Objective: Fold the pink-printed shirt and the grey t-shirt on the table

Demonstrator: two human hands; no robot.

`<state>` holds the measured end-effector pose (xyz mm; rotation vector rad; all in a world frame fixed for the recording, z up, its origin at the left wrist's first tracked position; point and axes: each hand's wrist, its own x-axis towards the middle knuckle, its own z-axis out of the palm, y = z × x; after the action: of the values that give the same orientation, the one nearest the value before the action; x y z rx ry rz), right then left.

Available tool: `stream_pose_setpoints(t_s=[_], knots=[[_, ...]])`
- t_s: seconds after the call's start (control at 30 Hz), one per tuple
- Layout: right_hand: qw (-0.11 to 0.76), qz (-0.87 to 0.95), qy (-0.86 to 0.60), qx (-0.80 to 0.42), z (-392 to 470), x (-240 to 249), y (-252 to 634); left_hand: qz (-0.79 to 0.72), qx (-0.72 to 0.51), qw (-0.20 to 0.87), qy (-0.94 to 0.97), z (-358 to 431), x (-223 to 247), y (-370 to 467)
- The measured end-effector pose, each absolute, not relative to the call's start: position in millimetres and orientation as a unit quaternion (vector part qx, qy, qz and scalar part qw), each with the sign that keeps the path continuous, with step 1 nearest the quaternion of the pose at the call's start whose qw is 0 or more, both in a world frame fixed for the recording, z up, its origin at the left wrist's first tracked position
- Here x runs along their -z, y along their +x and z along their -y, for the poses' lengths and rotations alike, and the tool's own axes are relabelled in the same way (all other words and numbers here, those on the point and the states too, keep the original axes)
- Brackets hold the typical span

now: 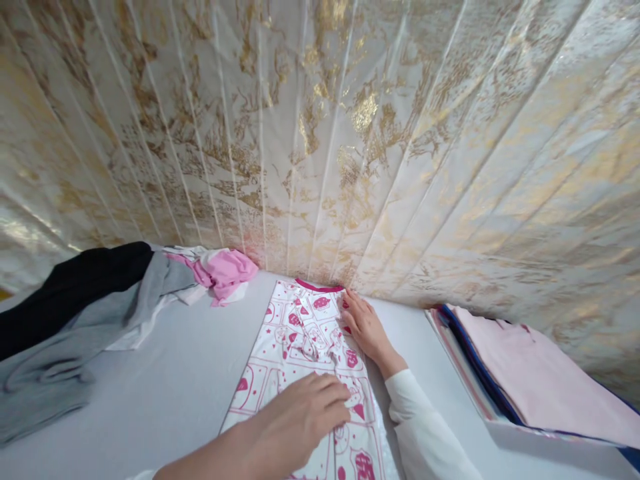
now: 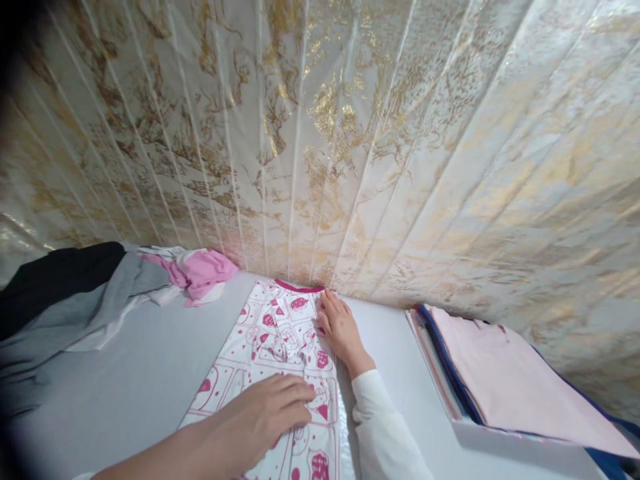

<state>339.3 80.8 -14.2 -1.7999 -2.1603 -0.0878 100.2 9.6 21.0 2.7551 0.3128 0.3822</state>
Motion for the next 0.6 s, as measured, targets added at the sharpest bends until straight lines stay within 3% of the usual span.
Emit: stream_pose_setpoints(t_s=[0.23,0.6], knots=[[0.092,0.735,-0.671,0.038,-73,22,308,-0.087,-0.169,0.096,0.977,-17,-14,110],[0.081,0.732,-0.676,0.029,-71,16,308,-0.077,-0.151,0.139,0.976,-6,-20,103]])
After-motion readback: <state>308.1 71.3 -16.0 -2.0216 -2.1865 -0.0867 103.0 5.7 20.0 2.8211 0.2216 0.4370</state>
